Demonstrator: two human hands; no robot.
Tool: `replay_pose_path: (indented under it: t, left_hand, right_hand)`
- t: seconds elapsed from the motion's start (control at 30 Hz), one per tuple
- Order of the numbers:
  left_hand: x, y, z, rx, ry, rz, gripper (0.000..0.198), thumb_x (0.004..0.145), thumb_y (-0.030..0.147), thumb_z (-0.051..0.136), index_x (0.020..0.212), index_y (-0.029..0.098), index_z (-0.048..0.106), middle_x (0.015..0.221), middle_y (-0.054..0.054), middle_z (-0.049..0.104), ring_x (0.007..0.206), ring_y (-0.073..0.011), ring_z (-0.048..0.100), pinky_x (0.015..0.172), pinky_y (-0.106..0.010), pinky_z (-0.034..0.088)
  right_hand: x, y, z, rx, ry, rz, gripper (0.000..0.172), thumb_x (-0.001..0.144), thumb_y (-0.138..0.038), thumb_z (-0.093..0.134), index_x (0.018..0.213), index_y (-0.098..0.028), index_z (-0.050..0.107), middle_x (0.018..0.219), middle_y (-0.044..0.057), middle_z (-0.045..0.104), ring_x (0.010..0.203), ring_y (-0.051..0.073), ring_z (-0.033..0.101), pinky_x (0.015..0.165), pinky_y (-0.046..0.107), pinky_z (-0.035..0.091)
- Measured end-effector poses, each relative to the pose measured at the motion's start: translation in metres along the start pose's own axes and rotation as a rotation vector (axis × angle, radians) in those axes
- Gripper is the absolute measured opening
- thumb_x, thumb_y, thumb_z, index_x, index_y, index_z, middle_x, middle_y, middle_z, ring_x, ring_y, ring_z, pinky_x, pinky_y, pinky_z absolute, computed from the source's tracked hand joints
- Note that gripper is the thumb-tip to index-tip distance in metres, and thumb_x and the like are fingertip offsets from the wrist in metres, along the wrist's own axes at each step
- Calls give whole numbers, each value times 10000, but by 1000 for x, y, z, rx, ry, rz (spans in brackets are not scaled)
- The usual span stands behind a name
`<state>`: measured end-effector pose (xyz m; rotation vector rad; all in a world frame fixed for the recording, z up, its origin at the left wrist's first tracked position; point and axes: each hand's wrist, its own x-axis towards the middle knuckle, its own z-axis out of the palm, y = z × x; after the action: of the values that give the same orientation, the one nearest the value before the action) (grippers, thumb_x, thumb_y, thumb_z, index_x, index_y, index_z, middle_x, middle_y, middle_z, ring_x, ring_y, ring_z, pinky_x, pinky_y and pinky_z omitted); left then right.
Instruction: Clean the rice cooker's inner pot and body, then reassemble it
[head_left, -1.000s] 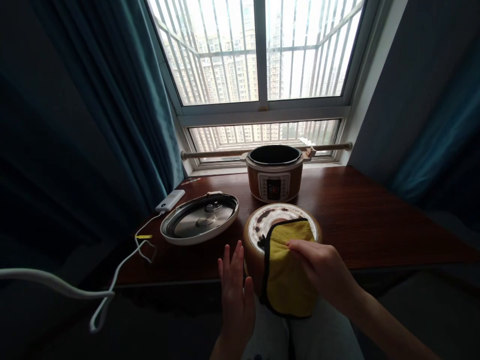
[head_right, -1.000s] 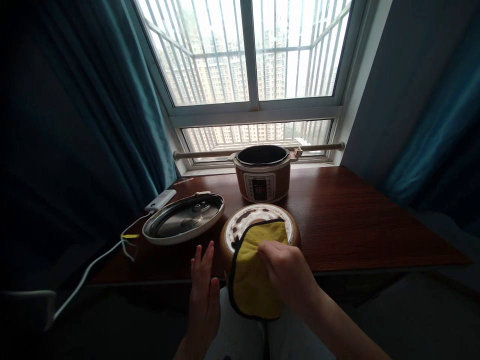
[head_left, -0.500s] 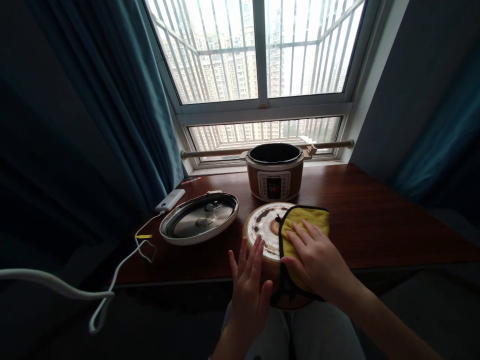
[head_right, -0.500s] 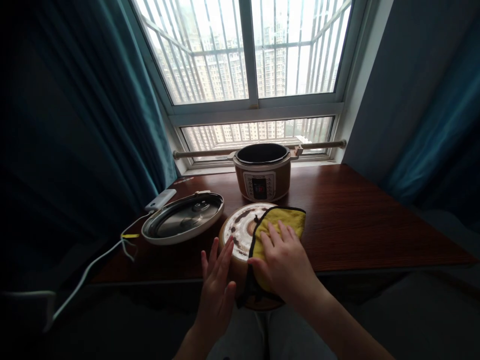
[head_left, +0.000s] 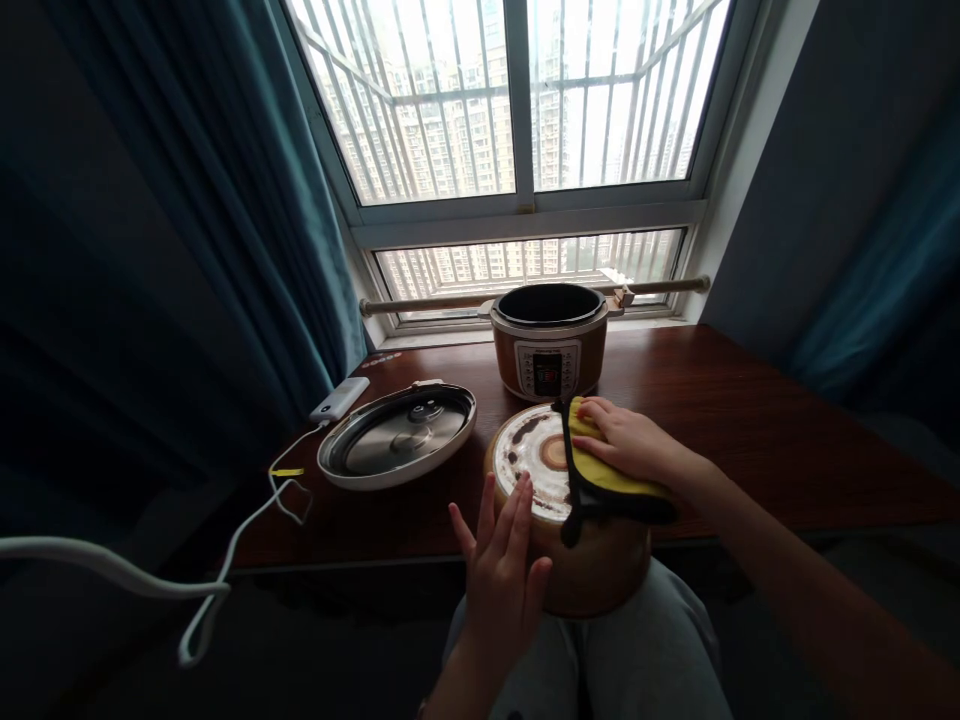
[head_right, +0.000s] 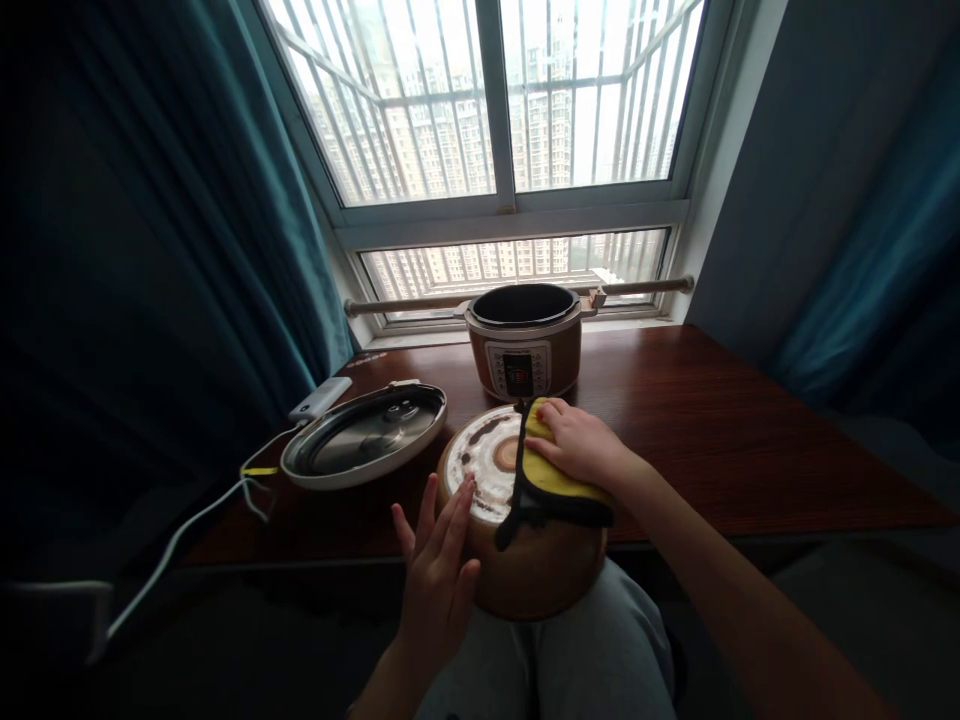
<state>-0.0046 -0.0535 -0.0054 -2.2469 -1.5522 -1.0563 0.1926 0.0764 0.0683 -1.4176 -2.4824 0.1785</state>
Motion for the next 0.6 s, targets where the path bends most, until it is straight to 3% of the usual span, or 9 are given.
replay_pose_path:
  t: [0.13,0.3,0.43,0.5,0.6]
  left_hand:
    - [-1,-3,2,-21,-7,2,531,932,348,246,1417,139,192,1388,-104,404,1366,-309,106,1045,-593,-62]
    - [-1,-2,2,-22,2,0,509,926,296,271,1412,156,215,1377,-90,422,1366,-303,110,1045,-590,-70]
    - [1,2,0,-18,18,-26,508,924,299,276,1408,151,235,1356,-94,450,1367,-305,103,1048,-584,-68]
    - [2,4,0,-16,39,-29,511,925,307,274,1408,145,235,1347,-100,461,1366,-303,109,1049,-580,-67]
    - [2,4,0,-18,53,-23,517,924,312,276,1411,142,229,1345,-103,461,1367,-298,108,1053,-574,-67]
  right_hand:
    - [37,0,4,0,-152,-62,560,840,-572,372,1214,-164,450,1202,125,550,1021,257,568,851,331,413]
    - [68,-4,13,19,-195,-188,593,807,-625,385,1211,-197,462,1174,111,576,1004,258,572,813,315,408]
    - [82,27,21,233,-232,14,518,782,-624,427,882,-158,630,934,118,652,846,250,595,721,304,404]
    - [82,47,24,386,-239,121,554,755,-653,435,722,-138,636,779,107,650,734,221,585,655,289,399]
    - [71,70,29,516,-229,174,664,749,-710,347,738,-115,643,702,82,636,623,173,553,572,269,390]
